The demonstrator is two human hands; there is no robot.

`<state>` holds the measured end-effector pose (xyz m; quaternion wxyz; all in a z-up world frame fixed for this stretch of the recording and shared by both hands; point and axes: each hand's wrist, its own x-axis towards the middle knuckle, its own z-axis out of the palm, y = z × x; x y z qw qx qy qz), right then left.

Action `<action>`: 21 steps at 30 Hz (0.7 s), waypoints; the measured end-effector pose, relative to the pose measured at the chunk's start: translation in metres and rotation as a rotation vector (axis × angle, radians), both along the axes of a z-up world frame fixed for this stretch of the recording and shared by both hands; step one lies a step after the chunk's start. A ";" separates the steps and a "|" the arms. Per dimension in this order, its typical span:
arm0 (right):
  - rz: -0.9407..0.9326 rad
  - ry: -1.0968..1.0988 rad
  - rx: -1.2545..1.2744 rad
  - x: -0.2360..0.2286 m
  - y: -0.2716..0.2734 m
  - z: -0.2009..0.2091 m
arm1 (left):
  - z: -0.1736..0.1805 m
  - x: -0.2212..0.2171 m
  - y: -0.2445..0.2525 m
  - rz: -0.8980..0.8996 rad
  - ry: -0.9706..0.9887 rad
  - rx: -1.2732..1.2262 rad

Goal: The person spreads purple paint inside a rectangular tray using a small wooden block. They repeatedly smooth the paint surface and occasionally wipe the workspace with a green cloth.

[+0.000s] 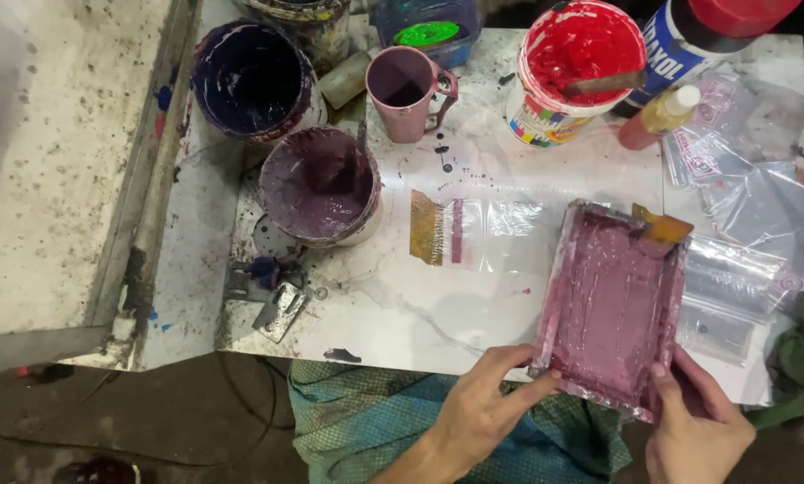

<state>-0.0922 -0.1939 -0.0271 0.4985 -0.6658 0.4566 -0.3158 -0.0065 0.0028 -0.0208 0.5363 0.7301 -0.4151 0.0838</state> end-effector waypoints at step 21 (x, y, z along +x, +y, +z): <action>-0.053 -0.075 0.257 0.017 -0.006 -0.015 | -0.047 0.140 0.050 0.383 -0.122 0.617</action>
